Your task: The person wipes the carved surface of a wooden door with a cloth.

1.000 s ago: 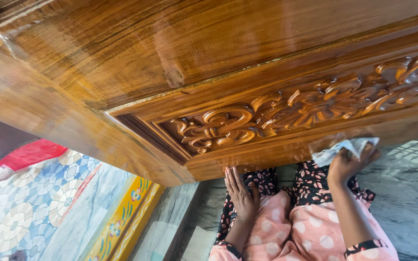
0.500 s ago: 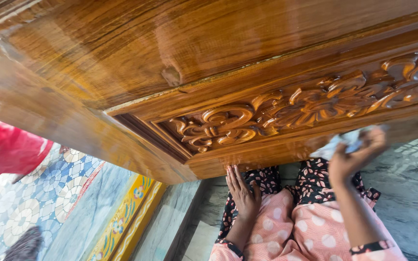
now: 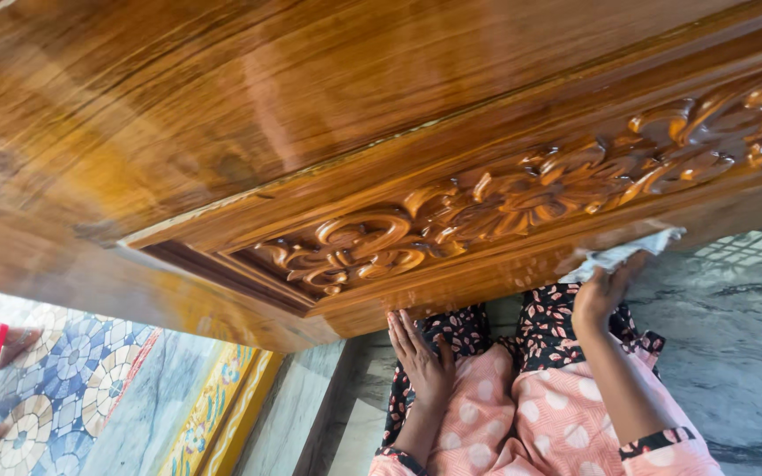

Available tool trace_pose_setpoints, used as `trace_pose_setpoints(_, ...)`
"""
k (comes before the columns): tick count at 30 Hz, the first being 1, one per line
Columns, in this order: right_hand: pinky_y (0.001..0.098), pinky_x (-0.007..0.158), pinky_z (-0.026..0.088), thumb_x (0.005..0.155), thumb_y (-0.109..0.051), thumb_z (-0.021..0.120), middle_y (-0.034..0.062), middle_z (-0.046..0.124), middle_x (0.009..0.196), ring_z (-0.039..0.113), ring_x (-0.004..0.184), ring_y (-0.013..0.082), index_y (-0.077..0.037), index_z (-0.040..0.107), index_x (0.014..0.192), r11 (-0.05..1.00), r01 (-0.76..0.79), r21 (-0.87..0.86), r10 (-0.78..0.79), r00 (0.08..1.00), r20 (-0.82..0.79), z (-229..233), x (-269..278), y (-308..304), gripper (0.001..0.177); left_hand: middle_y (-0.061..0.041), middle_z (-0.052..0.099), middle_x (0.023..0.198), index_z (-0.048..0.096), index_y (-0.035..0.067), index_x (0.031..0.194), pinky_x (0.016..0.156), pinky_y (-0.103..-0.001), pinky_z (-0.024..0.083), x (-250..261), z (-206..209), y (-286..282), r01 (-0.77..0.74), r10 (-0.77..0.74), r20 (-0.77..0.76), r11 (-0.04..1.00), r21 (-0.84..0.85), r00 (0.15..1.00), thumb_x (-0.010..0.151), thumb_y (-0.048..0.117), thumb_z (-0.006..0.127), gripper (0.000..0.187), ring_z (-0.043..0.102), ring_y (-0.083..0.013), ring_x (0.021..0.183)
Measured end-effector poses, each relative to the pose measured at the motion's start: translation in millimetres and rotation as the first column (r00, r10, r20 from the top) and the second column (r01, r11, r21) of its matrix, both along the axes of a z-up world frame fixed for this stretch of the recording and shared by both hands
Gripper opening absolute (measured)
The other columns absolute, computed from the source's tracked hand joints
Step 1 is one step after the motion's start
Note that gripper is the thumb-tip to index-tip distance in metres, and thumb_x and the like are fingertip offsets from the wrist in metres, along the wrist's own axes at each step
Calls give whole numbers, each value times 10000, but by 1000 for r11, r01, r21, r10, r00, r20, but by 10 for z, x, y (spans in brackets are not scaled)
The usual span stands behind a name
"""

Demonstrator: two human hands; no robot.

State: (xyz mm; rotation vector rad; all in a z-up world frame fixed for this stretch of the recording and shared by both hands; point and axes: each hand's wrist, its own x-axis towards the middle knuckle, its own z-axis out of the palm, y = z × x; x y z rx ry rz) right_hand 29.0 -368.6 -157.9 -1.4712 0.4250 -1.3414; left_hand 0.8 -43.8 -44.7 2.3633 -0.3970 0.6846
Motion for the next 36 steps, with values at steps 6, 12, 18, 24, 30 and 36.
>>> trace_pose_setpoints(6, 411, 1371, 66, 1152, -575, 508, 140, 8, 1774, 56, 1663, 247, -52, 57, 1719, 968, -1, 249, -49, 980, 191, 405, 139, -956, 894, -384, 238, 1593, 252, -133, 1535, 1246, -543, 191, -5, 25, -13, 3, -3, 14, 1000, 13, 1000, 926, 196, 571, 763, 224, -517, 1507)
trace_pose_setpoints(12, 365, 1319, 253, 1141, -587, 229, 43, 212, 1783, 249, 1643, 162, -203, 91, 1718, 907, -223, 357, 121, 950, 287, 458, -78, -2182, 707, -385, 207, 1599, 235, -141, 1539, 1242, -548, 196, 2, 8, -52, -7, 7, 5, 1000, 20, 1000, 930, 198, 572, 775, 208, -525, 1505)
trace_pose_setpoints(18, 427, 1066, 430, 1121, -326, 522, 8, 551, 1251, 512, 1151, 232, -200, 463, 1539, 779, -335, 529, 146, 918, 368, 491, -131, -1955, 440, -389, 195, 1602, 219, -136, 1546, 1245, -554, 189, 5, -30, -76, -16, 15, 18, 1000, 16, 1000, 917, 200, 569, 795, 196, -532, 1506)
trace_pose_setpoints(24, 482, 1125, 350, 1097, -468, 450, 63, 349, 1408, 392, 1328, 265, -174, 286, 1518, 647, -319, 693, 157, 944, 288, 1353, -5, -1938, 539, -381, 206, 1609, 219, -132, 1553, 1250, -551, 181, -19, -19, -8, -3, 4, -13, 999, 38, 1000, 939, 205, 570, 784, 196, -530, 1512)
trace_pose_setpoints(30, 492, 1301, 219, 1132, -526, 455, 121, 66, 1640, 185, 1557, 297, -120, 30, 1611, 883, -232, 407, 113, 949, 295, 1539, 5, -1935, 759, -393, 201, 1595, 220, -133, 1540, 1241, -544, 185, 1, -5, -73, -23, 23, -13, 1000, -9, 1000, 922, 219, 573, 795, 195, -529, 1500)
trace_pose_setpoints(36, 422, 1393, -16, 1140, -688, 353, 155, -100, 1766, -60, 1669, 272, -28, -56, 1670, 991, 94, 99, -82, 990, -117, 1058, 30, -487, 940, -388, 195, 1606, 226, -132, 1546, 1251, -543, 173, -9, -17, -34, -15, 15, -34, 1000, 11, 999, 941, 226, 560, 778, 188, -529, 1510)
